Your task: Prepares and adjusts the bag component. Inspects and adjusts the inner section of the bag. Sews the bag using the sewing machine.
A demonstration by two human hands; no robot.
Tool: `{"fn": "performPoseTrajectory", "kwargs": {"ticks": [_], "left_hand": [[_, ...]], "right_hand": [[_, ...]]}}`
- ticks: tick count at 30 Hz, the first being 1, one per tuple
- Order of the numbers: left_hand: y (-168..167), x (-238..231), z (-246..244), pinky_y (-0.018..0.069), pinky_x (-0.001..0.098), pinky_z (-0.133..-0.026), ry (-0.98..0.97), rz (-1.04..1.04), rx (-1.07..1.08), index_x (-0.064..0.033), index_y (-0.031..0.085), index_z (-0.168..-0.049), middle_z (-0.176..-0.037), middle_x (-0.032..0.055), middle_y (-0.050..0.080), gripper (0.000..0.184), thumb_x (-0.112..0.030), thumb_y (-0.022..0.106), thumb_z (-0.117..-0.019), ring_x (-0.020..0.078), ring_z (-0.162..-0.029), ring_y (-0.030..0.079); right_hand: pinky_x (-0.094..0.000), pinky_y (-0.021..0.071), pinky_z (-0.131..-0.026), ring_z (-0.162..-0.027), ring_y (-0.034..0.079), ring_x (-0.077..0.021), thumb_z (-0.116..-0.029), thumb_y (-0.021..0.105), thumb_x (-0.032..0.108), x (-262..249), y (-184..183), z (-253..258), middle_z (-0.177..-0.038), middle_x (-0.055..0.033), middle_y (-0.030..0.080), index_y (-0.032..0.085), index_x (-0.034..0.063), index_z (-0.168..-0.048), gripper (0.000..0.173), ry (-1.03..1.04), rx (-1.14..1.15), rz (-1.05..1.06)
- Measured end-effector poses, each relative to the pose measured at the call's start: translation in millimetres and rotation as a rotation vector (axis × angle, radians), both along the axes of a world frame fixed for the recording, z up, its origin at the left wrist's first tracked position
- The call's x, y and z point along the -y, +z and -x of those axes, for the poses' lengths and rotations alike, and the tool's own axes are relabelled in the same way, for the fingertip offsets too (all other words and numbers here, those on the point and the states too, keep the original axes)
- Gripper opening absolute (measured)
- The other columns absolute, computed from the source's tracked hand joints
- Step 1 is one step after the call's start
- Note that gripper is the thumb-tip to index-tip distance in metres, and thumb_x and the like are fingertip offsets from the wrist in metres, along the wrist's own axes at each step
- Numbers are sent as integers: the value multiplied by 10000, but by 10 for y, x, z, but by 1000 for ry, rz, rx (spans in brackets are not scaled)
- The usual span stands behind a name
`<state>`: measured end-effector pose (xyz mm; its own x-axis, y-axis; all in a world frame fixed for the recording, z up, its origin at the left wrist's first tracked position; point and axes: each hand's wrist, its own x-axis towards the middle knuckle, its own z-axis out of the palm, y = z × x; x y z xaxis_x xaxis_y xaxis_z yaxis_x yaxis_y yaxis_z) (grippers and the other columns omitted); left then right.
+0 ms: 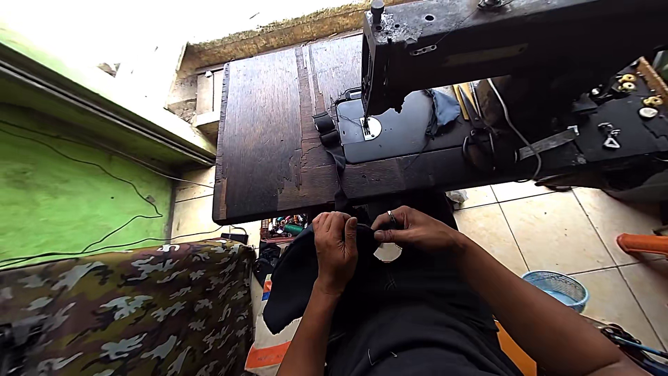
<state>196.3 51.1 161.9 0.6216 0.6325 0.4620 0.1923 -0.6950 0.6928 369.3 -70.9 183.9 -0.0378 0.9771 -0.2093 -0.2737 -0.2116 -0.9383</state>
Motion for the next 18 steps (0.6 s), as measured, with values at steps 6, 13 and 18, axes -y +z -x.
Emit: {"fn": "performPoseTrajectory", "kwargs": {"ticks": [6, 13, 18], "left_hand": [[-16, -73, 112, 416, 400, -1043, -169, -21, -82, -79, 707, -1004, -955, 66, 693, 484, -448, 405, -1087, 185, -1020, 631], [-17, -27, 10, 414, 421, -1014, -167, -51, -132, -96, 736, -987, -893, 49, 680, 431, -362, 414, -1093, 187, -960, 631], [-29, -19, -15, 406, 413, -1014, -173, -30, -145, -104, 728, -984, -901, 38, 676, 430, -369, 408, -1095, 176, -963, 623]], "right_hand": [[-139, 416, -555, -584, 493, 55, -1002, 663, 281, 47, -66, -10, -727, 114, 607, 714, 106, -1088, 202, -54, 197, -76], [-135, 416, -575, -600, 502, 67, -983, 685, 315, -43, -23, 22, -697, 112, 603, 740, 111, -938, 217, -247, 482, -69], [-170, 459, -598, -636, 557, 16, -1019, 631, 309, -23, -17, -59, -769, 79, 646, 714, 138, -1029, 190, -288, 290, 94]]}}
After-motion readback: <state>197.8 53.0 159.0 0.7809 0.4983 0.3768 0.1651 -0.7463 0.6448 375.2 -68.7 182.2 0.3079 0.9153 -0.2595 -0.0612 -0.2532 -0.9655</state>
